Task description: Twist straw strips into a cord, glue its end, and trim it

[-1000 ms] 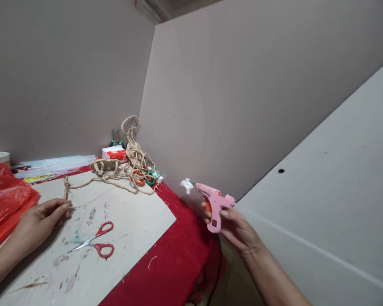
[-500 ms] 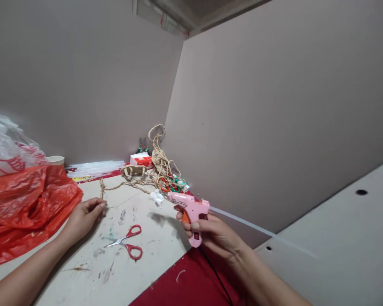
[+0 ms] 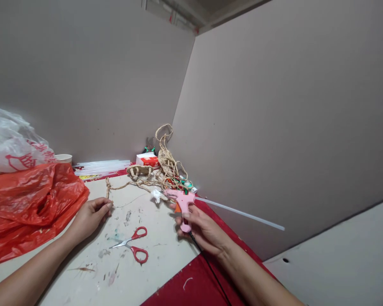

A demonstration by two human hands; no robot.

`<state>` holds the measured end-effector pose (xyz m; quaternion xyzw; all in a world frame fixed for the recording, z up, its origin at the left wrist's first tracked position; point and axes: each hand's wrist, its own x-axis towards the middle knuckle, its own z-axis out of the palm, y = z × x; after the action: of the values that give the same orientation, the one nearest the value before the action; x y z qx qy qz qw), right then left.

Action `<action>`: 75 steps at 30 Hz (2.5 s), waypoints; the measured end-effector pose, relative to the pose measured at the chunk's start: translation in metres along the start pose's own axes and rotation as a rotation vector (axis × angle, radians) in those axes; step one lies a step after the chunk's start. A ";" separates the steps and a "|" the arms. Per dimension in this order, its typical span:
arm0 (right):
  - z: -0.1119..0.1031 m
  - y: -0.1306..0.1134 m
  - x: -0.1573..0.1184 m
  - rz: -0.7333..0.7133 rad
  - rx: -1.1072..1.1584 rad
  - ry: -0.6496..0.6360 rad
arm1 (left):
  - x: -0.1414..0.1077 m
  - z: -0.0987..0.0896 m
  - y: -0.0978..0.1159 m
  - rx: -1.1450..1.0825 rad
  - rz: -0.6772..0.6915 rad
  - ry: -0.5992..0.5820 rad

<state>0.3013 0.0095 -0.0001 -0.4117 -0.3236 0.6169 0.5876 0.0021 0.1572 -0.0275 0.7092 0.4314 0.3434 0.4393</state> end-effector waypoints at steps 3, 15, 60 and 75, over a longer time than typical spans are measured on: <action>-0.001 0.002 -0.003 -0.002 -0.071 0.001 | 0.000 0.000 0.001 0.017 -0.005 -0.014; -0.011 0.004 -0.018 -0.181 -0.306 0.053 | 0.000 -0.001 0.001 0.029 -0.020 -0.021; 0.114 -0.006 0.067 -0.836 -1.714 -0.463 | -0.001 0.001 -0.001 -0.165 -0.046 -0.104; 0.129 0.018 0.119 -0.892 -2.026 -0.780 | -0.002 0.001 -0.001 -0.257 -0.076 -0.170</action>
<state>0.1820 0.1364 0.0274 -0.3246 -0.9405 -0.0988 0.0168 0.0017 0.1558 -0.0285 0.6568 0.3719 0.3177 0.5739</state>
